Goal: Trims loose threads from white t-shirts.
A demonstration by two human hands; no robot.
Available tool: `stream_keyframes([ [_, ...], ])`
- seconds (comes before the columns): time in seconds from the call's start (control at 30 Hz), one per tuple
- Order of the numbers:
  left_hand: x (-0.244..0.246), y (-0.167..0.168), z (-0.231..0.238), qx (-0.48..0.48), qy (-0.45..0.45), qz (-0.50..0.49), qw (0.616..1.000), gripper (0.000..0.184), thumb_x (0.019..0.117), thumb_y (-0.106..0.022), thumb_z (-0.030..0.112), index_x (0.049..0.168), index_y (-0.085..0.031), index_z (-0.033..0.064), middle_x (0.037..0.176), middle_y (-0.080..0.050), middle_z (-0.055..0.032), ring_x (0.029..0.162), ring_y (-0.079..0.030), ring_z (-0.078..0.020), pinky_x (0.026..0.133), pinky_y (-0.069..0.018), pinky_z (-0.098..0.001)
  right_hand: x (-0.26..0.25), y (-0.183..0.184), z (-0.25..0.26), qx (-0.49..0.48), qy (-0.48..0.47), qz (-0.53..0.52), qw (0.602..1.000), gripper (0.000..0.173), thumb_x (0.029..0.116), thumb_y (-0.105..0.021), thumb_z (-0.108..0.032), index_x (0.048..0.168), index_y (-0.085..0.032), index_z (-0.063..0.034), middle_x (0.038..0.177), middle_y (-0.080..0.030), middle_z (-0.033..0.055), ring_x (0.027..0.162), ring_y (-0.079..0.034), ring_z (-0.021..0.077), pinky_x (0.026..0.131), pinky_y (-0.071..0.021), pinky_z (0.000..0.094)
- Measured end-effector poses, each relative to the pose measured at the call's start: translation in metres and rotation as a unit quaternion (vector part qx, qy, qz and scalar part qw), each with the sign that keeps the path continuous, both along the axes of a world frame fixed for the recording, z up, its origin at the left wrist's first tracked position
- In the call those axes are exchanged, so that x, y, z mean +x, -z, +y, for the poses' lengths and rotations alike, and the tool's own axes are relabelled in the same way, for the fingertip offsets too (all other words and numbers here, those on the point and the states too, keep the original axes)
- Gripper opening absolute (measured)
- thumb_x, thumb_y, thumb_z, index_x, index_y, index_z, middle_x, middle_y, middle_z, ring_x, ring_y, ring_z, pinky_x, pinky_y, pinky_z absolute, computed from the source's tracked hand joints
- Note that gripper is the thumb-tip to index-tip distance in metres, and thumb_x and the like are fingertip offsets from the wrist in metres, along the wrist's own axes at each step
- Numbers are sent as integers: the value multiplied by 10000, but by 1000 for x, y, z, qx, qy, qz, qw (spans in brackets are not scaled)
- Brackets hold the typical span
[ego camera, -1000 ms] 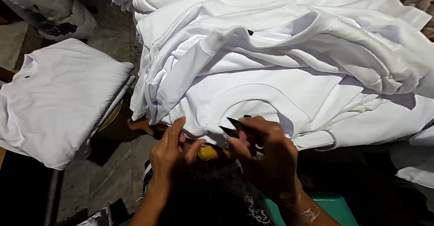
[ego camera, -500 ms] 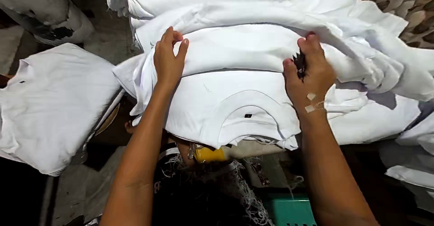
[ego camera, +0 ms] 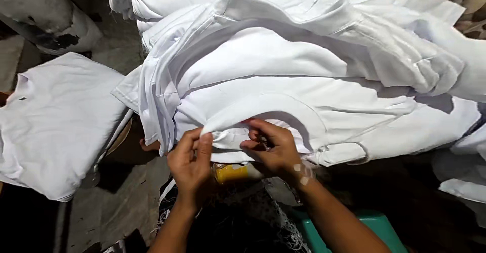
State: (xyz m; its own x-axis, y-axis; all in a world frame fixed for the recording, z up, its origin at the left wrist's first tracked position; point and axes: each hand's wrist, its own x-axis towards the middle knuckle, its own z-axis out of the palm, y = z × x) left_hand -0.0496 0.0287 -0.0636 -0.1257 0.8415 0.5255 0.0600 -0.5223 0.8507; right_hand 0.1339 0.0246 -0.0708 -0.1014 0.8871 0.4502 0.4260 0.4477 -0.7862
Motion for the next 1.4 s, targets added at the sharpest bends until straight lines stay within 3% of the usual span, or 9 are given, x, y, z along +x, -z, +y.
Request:
stream_keyframes([
  [0.07,11,3,4,-62,72,-188,978,177,1056,-536,219,1024,-708,250,918,-737,155,857,-694,38,802,-585,-184,-7,-4,3,-19,1,12,1000,398,915,-720,-307,1101,-700,44,725,-547,-74,651,-416,-111,620,-359,66],
  [0.2,16,3,3,-173,126,-323,922,296,1088,-397,171,991,-674,210,845,-727,85,772,-704,-10,714,-599,-205,-9,-5,2,74,-23,29,997,192,918,-717,-158,894,-729,32,694,-569,-17,639,-445,-101,594,-351,35],
  [0.27,8,6,1,-154,165,-280,933,97,1055,-504,188,1080,-577,246,838,-723,106,772,-707,-10,725,-594,-207,-7,-4,-3,181,16,-46,982,214,964,-679,-162,835,-678,10,629,-534,52,591,-486,21,578,-392,105],
  [0.37,0,4,-5,-101,194,-141,965,303,912,-714,157,1110,-523,283,995,-713,178,847,-701,30,737,-605,-196,-3,-7,-14,270,46,-122,954,244,1032,-603,-182,838,-618,-35,615,-451,73,547,-440,152,528,-367,224],
  [0.53,20,14,-4,30,128,29,991,148,872,-770,85,992,-708,24,1089,-563,-94,897,-641,46,765,-588,-122,6,-13,-33,281,1,-174,944,103,1019,-584,-101,932,-615,-54,702,-455,58,596,-402,145,562,-344,219],
  [0.77,6,10,-6,-20,202,-67,977,75,938,-725,276,894,-727,214,1120,-610,143,1034,-577,105,865,-519,-99,35,-11,-21,169,18,-219,961,327,1039,-561,-382,1068,-555,-57,814,-587,90,698,-552,124,625,-444,199],
  [1.07,9,14,-10,-9,179,-65,982,202,887,-774,344,982,-640,226,1124,-559,126,1042,-615,65,883,-587,-178,8,-15,-14,197,66,-264,942,375,1081,-480,-303,938,-671,-15,686,-641,103,584,-564,168,547,-415,270],
  [1.2,11,19,-4,4,149,-101,984,355,876,-761,50,1209,-657,114,1136,-663,80,955,-704,-5,824,-635,-240,5,-13,-16,192,72,-263,943,378,1068,-496,-319,931,-676,-16,681,-637,100,574,-554,168,537,-403,269],
  [1.4,7,18,-2,8,133,-110,985,36,931,-715,127,962,-722,144,928,-710,130,828,-690,40,733,-610,-166,3,-11,-20,188,75,-262,944,345,1048,-525,-309,931,-684,-26,667,-620,85,570,-538,161,535,-389,268],
])
